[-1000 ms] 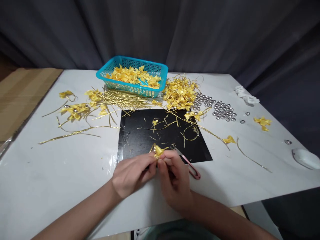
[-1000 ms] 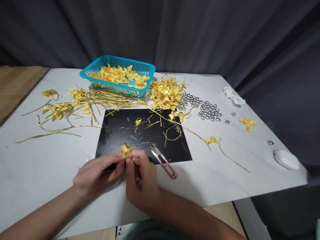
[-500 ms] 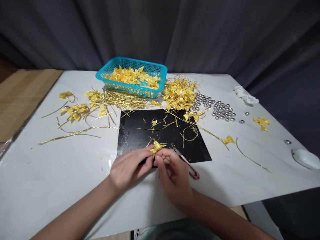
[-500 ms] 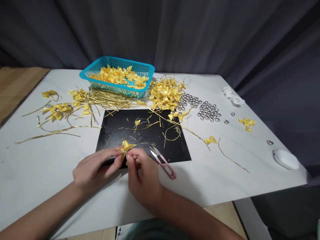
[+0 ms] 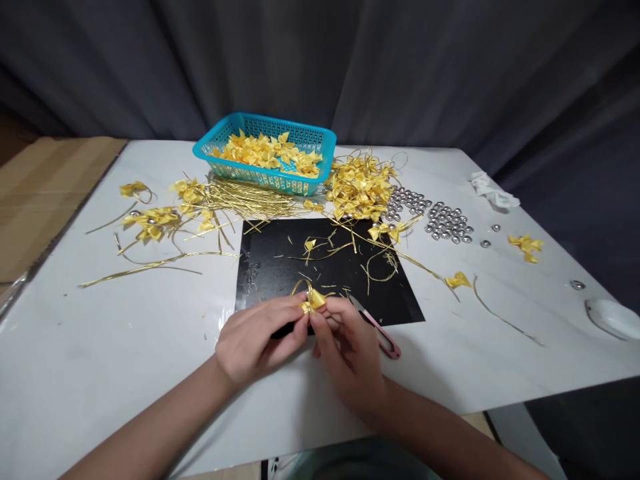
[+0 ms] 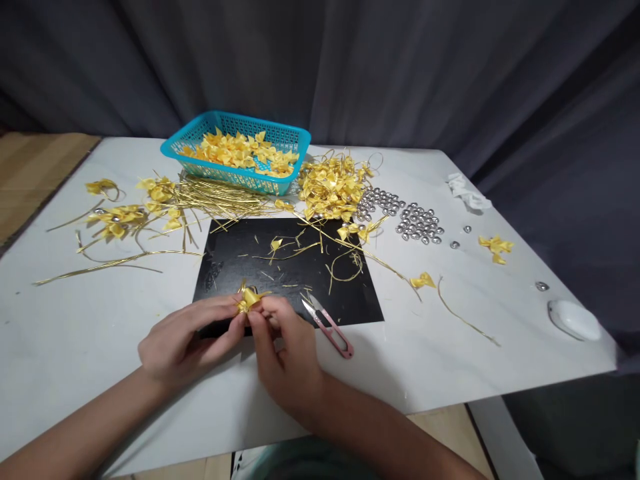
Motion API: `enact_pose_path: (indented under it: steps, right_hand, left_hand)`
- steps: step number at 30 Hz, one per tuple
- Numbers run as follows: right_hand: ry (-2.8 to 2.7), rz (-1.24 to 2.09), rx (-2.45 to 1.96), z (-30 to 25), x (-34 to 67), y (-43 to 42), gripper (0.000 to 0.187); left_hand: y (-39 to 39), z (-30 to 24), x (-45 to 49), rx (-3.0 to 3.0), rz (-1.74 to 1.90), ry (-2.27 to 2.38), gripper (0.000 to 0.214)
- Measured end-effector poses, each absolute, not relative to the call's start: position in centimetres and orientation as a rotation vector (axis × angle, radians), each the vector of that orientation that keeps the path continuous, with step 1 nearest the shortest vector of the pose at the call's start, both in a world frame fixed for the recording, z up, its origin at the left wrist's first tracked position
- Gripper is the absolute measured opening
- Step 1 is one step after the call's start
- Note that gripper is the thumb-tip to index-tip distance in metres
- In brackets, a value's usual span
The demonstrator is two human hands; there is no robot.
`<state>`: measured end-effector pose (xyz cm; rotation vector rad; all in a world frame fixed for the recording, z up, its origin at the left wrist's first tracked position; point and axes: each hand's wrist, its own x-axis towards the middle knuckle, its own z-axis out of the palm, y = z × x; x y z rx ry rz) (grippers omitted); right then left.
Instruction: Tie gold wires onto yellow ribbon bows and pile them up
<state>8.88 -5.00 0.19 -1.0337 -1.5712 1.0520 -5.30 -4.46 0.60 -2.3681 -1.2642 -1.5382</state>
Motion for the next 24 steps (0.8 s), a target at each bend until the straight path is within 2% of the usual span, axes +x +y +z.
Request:
enact_pose_path:
  steps: [7,11,14,17,24]
  right_hand:
    - [-1.578,0.979,-1.058,0.1,8.8,-4.8,0.009]
    - [-1.602,0.483,-1.087,1.1,9.7,-4.0,0.027]
    - [-1.85,0.285,-1.115,2.2,10.4,-3.0,0.015]
    - [-1.96,0.4,-1.12,2.7,10.5,-2.0,0.007]
    - [-1.919,0.71,-0.995,2.2,9.8,-1.0,0.011]
  left_hand:
    - [-4.2,0.5,-5.4,-2.436,-1.399,-1.212,0.01]
    - [-3.8,-0.5,-6.0,-2.513,-1.245,-1.208,0.013]
    - [-3.7,-0.9,-6.4,-2.598,-1.142,-1.152,0.015]
    - [-3.6,-0.8,-6.4,-2.593,-1.097,-1.091,0.016]
    - [-3.6,-0.4,-6.1,-2.549,-1.129,-1.063,0.015]
